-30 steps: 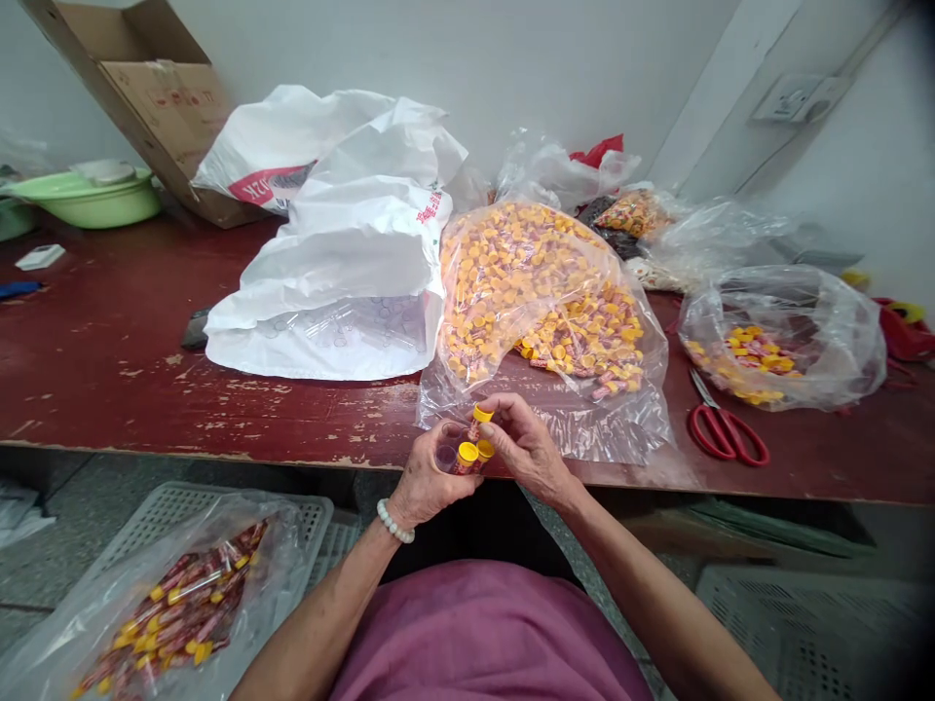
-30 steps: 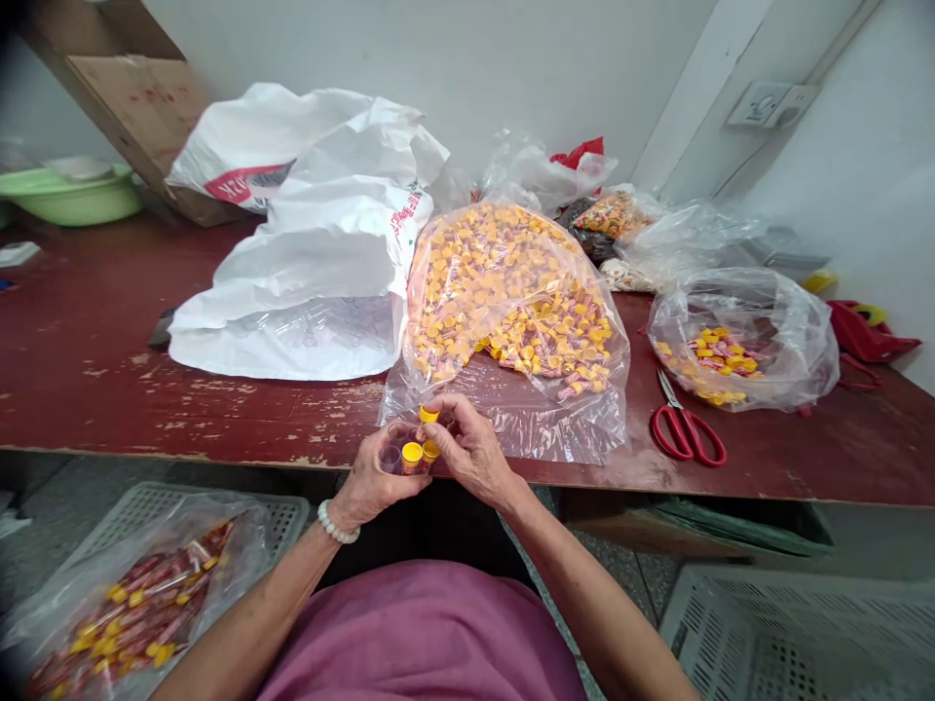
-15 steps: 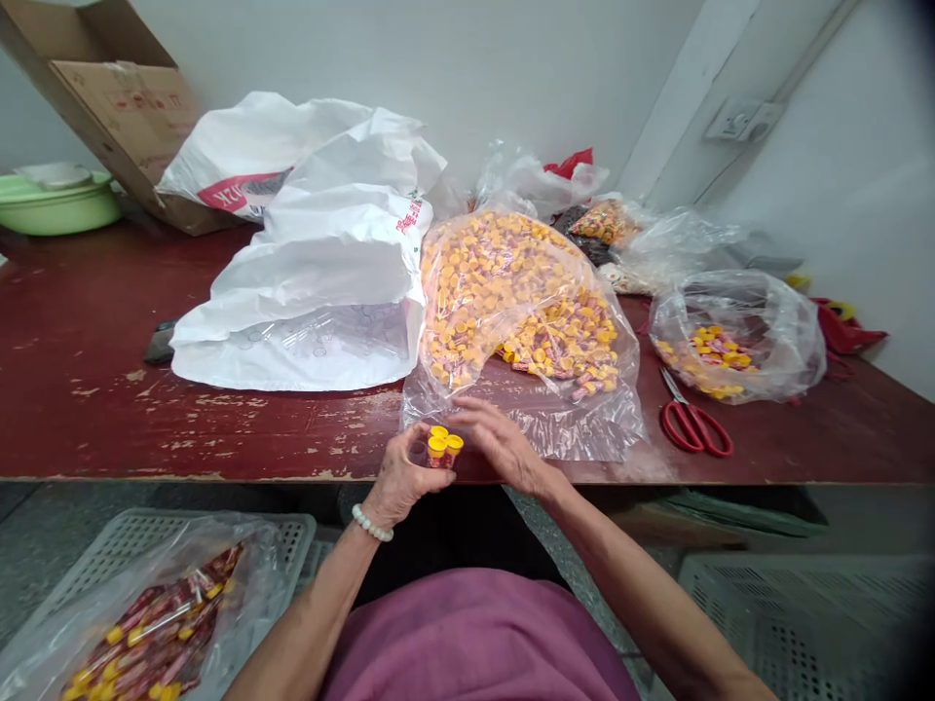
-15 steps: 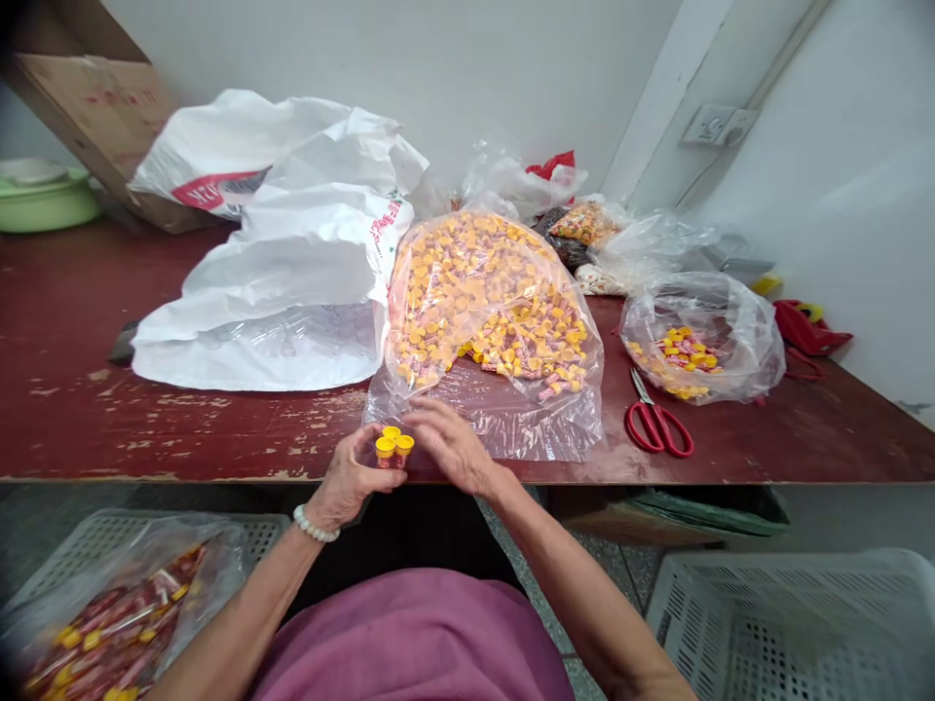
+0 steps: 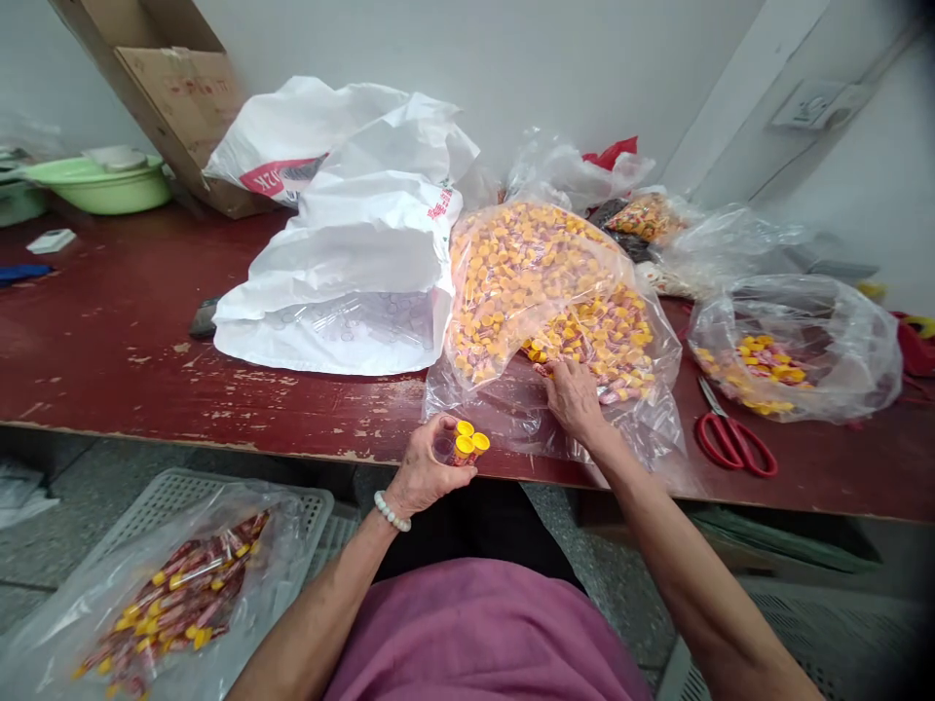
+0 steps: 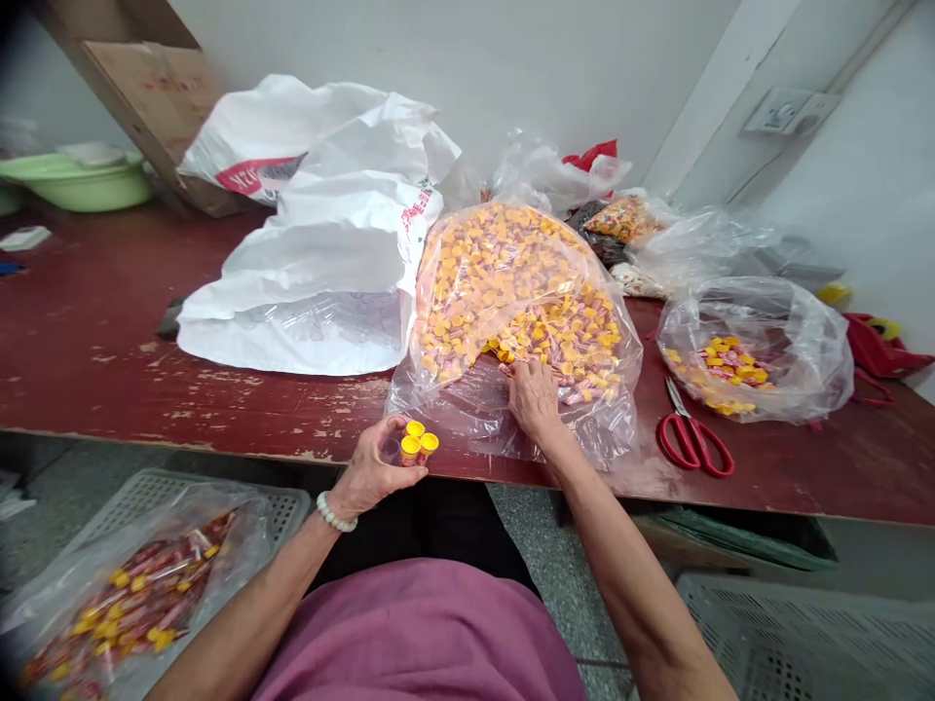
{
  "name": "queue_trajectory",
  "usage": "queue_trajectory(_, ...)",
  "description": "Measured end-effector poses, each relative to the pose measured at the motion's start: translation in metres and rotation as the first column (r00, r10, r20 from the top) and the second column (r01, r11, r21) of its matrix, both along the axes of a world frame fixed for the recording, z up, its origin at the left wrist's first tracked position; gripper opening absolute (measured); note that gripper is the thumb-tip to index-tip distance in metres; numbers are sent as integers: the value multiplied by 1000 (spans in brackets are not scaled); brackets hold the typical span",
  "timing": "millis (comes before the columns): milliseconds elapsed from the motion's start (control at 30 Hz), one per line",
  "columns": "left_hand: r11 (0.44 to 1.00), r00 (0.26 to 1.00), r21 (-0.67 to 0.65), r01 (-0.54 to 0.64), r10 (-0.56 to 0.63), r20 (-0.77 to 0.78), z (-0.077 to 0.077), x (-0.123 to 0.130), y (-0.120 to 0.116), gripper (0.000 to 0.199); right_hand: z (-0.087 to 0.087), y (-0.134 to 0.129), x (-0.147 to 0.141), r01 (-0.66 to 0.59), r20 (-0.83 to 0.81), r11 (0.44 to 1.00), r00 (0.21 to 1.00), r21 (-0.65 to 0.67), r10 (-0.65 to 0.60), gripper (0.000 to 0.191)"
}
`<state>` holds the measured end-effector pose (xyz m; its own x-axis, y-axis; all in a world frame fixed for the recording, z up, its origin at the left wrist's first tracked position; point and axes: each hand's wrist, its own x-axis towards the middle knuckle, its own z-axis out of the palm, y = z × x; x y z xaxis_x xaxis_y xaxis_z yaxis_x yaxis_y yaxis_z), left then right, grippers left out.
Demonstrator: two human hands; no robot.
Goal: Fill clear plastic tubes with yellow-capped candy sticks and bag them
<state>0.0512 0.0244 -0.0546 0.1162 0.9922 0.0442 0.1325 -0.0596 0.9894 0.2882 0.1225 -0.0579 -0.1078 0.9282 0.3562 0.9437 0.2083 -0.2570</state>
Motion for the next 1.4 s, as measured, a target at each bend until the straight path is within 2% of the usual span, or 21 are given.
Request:
queue_trajectory(67, 999, 999, 38, 30, -28, -46, 3, 3, 1, 36, 14, -26, -16, -190, -242, 980, 949, 63, 200, 21)
queue_trajectory(167, 994, 990, 67, 86, -78, -119, 6, 6, 1, 33, 39, -64, -43, -508, -463, 855, 736, 103, 493, 19)
queue_trajectory(233, 987, 979, 103, 127, -108, -173, 5, 7, 0, 33, 50, -80, -56, -606, -490, 784, 648, 132, 583, 21)
queue_trajectory(267, 982, 972, 124, 141, -114, -204, 5, 7, -1, 34, 53, -85, -60, -634, -480, 760, 628, 141, 613, 23)
queue_trajectory(400, 973, 943, 182, 140, -74, -325, 2, 6, -3, 37, 56, -89, -66, -694, -396, 712, 626, 111, 672, 25)
queue_trajectory(467, 973, 937, 188, 135, -64, -344, 2, 6, -5, 36, 57, -88, -65, -688, -397, 719, 636, 99, 662, 28)
queue_trajectory(600, 979, 946, 160, 129, -73, -317, 3, 4, -7, 31, 56, -90, -66, -572, -452, 809, 691, 138, 565, 24)
queue_trajectory(633, 981, 950, 148, 128, -78, -302, 3, 4, -7, 30, 54, -92, -67, -565, -435, 813, 703, 140, 563, 23)
queue_trajectory(767, 990, 974, 77, 114, -96, -207, -4, 4, -6, 32, 40, -93, -71, -651, -361, 757, 696, 48, 621, 35)
queue_trajectory(833, 995, 986, 23, 97, -93, -141, -6, 3, -6, 33, 32, -82, -66, -677, -395, 736, 673, 13, 625, 35)
queue_trajectory(867, 996, 991, -13, 90, -90, -95, -6, 2, -6, 34, 28, -73, -62, -664, -417, 747, 676, 11, 607, 33)
queue_trajectory(900, 995, 996, -52, 80, -82, -38, -5, 0, -6, 34, 23, -62, -56, -618, -428, 786, 706, 15, 564, 32)
queue_trajectory(933, 994, 998, -90, 69, -67, 20, -3, -3, -7, 34, 18, -49, -50, -534, -412, 846, 769, 7, 489, 31)
queue_trajectory(1000, 990, 995, -140, 28, -14, 101, 0, -9, -8, 35, 8, -22, -41, -296, -300, 955, 913, -24, 276, 32)
queue_trajectory(1033, 989, 993, -149, 6, 12, 121, 2, -12, -9, 35, 3, -9, -40, -210, -227, 977, 954, -35, 197, 31)
queue_trajectory(1067, 989, 991, -149, -13, 32, 128, 3, -15, -9, 35, -2, 2, -40, -173, -164, 984, 973, -48, 163, 30)
queue_trajectory(1167, 990, 989, -140, -32, 51, 136, 2, -20, -10, 36, -15, 22, -56, -225, -82, 971, 972, -80, 218, 27)
queue_trajectory(1300, 991, 991, -124, -43, 58, 117, -1, -19, -9, 36, -20, 32, -80, -223, -9, 969, 975, -105, 223, 37)
queue_trajectory(1400, 991, 991, -129, -43, 59, 120, -1, -18, -8, 37, -18, 32, -76, -251, 1, 960, 967, -123, 253, 34)
